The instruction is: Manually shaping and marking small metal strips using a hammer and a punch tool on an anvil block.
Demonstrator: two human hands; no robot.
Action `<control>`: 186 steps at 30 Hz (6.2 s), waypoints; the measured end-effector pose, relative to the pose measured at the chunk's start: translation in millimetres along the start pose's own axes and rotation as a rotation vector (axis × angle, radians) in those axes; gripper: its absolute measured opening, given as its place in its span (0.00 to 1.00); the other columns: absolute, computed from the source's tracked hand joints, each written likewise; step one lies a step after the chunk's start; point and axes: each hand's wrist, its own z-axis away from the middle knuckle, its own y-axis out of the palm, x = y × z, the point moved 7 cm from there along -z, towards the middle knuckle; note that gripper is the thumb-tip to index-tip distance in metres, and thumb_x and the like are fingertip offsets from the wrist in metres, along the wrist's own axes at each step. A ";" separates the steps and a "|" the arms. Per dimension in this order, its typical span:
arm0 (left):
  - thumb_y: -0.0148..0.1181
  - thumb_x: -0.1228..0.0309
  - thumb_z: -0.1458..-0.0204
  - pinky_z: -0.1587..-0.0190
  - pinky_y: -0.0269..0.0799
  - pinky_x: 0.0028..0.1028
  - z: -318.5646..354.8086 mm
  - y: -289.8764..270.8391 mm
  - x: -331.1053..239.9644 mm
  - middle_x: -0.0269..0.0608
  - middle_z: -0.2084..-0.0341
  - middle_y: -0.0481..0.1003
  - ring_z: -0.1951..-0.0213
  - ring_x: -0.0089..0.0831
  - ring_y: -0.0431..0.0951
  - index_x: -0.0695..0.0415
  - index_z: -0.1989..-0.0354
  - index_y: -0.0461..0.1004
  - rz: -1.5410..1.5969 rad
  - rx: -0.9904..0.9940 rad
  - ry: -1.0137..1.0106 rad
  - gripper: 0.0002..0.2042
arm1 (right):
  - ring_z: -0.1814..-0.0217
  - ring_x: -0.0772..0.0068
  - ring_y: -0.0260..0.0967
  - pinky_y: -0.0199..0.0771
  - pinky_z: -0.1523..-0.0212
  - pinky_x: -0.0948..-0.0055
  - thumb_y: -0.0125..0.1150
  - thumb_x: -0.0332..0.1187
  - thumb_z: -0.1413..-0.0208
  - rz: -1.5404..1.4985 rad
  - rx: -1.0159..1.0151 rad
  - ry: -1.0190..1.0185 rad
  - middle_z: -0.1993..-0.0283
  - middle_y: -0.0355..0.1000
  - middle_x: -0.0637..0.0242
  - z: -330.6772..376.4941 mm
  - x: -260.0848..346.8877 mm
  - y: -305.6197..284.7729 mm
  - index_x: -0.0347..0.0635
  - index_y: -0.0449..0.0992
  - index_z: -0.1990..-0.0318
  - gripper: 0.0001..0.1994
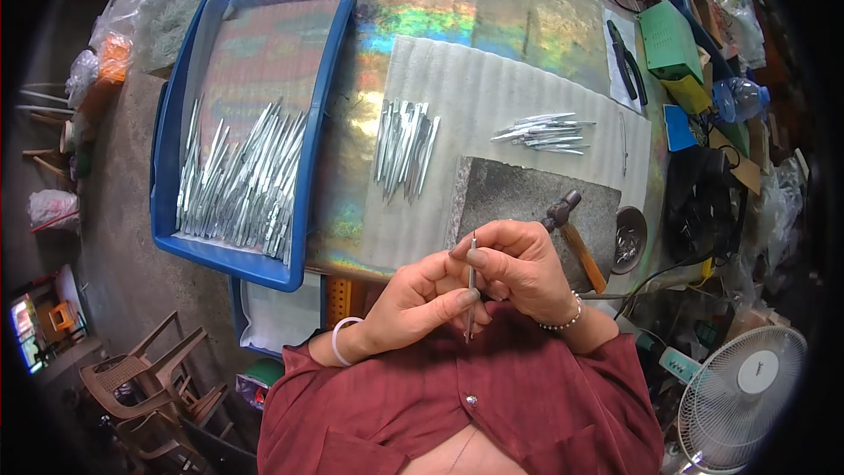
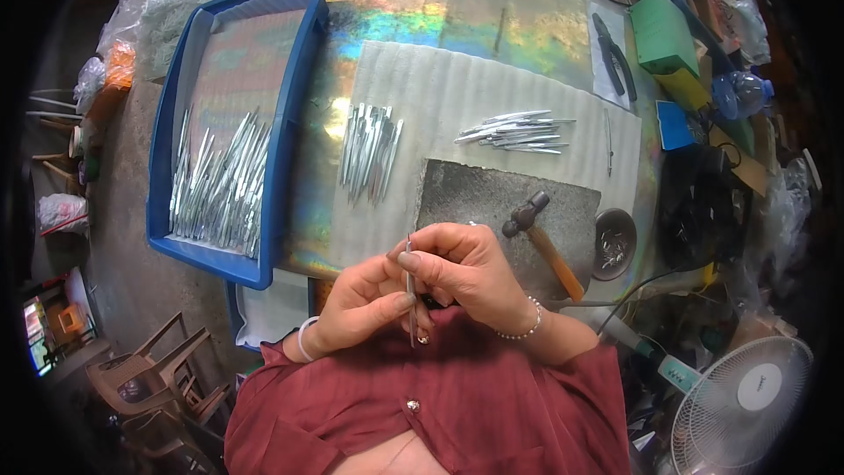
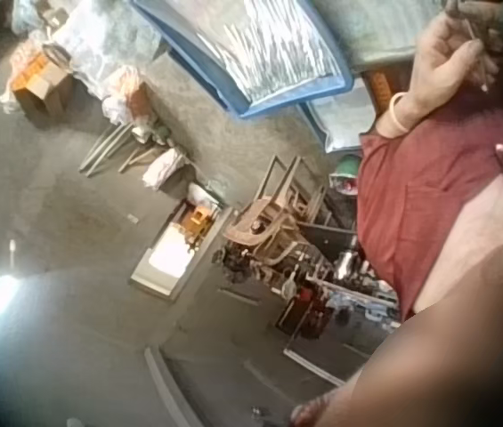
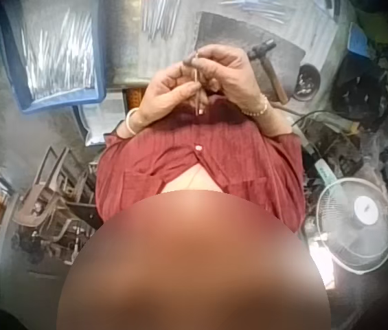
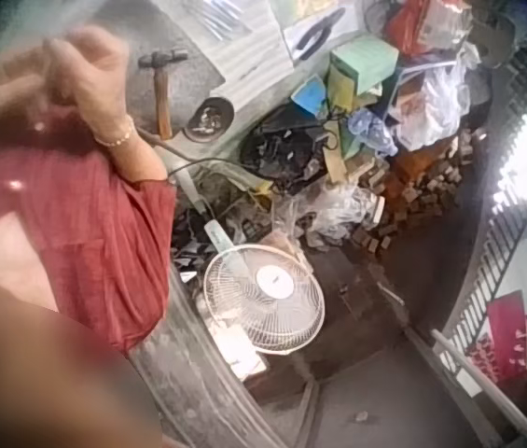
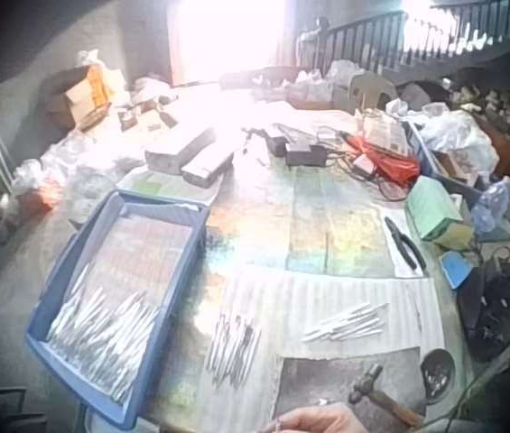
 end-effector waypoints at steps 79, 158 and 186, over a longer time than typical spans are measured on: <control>0.50 0.78 0.41 0.67 0.73 0.20 -33.4 8.6 12.5 0.44 0.66 0.77 0.68 0.24 0.76 0.61 0.38 0.60 -0.251 -0.026 0.031 0.21 | 0.81 0.88 0.63 0.66 0.79 0.87 0.57 0.27 0.41 -0.024 -0.121 -0.141 0.76 0.69 0.73 24.8 5.6 -40.3 0.34 0.74 0.55 0.08; 0.63 0.71 0.53 0.69 0.70 0.30 -164.5 -20.7 -99.9 0.44 0.74 0.75 0.73 0.35 0.75 0.62 0.64 0.76 -1.570 -0.443 0.418 0.10 | 0.52 0.58 0.63 0.64 0.53 0.63 0.62 0.25 0.59 1.572 -0.603 -0.533 0.51 0.65 0.57 90.0 33.5 -91.7 0.36 0.67 0.49 0.25; 0.56 0.78 0.49 0.65 0.70 0.22 -203.1 -22.7 -90.5 0.38 0.74 0.76 0.70 0.20 0.75 0.63 0.64 0.76 -1.397 -0.322 0.489 0.06 | 0.64 0.49 0.73 0.71 0.63 0.60 0.57 0.27 0.52 0.966 -1.195 -0.340 0.67 0.73 0.49 182.5 35.4 -254.7 0.31 0.73 0.66 0.08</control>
